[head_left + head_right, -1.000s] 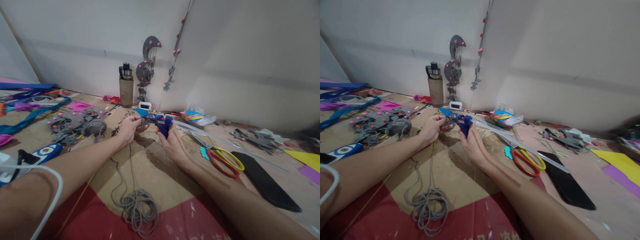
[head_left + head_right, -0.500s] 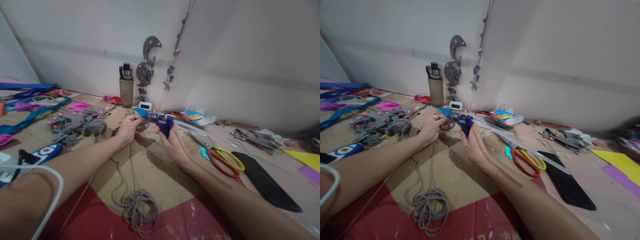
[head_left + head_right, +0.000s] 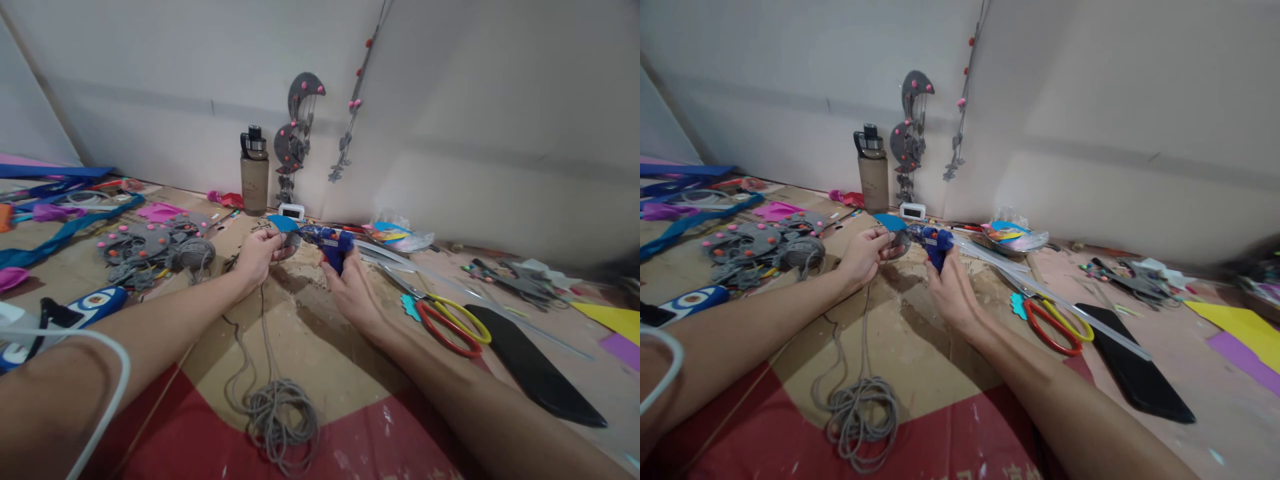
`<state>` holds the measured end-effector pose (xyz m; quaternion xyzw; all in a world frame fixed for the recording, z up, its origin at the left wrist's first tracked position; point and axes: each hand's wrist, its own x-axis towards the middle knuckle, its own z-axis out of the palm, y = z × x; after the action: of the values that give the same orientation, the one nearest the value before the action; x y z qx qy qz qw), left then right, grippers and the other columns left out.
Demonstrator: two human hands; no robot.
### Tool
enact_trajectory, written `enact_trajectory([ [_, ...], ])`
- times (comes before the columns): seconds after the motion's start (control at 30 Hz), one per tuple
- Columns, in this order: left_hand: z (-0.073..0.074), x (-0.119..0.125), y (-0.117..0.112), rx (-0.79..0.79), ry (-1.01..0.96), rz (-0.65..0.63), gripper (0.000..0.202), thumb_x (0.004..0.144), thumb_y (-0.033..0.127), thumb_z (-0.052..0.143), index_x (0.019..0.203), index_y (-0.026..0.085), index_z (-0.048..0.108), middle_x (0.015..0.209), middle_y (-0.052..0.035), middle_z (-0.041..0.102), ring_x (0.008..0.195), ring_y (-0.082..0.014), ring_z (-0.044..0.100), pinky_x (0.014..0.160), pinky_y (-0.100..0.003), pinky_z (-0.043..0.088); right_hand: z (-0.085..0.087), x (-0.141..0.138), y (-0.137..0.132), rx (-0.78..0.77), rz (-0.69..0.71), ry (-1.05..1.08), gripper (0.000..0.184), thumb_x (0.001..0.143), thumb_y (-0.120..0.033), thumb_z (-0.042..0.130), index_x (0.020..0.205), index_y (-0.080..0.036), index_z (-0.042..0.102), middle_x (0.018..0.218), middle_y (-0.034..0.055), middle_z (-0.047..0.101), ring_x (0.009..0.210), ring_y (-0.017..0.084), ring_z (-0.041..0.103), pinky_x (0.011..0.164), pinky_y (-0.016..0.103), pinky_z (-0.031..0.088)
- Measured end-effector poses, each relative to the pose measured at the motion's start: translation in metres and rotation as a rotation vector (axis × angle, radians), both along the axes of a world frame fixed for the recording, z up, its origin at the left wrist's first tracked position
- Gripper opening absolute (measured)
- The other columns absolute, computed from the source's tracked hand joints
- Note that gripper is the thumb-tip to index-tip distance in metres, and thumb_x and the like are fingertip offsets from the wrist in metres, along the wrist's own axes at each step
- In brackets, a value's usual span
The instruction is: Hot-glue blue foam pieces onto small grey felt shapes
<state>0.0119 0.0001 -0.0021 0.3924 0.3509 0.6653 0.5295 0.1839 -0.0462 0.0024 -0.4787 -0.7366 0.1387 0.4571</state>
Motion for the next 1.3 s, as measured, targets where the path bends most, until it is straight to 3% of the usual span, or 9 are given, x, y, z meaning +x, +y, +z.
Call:
enact_trajectory([
  [0.83, -0.005, -0.005, 0.007, 0.017, -0.059, -0.018, 0.020, 0.062, 0.017, 0.071, 0.067, 0.011, 0.053, 0.070, -0.0020, 0.061, 0.066, -0.0108, 0.062, 0.073, -0.031, 0.054, -0.006, 0.005, 0.008, 0.032, 0.010, 0.067, 0.038, 0.082, -0.030, 0.046, 0.119, -0.019, 0.040, 0.107, 0.0100, 0.052, 0.098, 0.023, 0.052, 0.091, 0.044, 0.041],
  [1.3, -0.002, -0.004, 0.003, 0.008, -0.058, -0.016, 0.019, 0.062, 0.016, 0.070, 0.064, 0.012, 0.052, 0.063, 0.0017, 0.054, 0.059, -0.0075, 0.056, 0.072, -0.030, 0.055, -0.009, 0.007, 0.010, 0.003, -0.018, 0.099, 0.033, 0.082, -0.031, 0.045, 0.112, -0.020, 0.040, 0.101, 0.0094, 0.055, 0.087, 0.022, 0.056, 0.077, 0.040, 0.048],
])
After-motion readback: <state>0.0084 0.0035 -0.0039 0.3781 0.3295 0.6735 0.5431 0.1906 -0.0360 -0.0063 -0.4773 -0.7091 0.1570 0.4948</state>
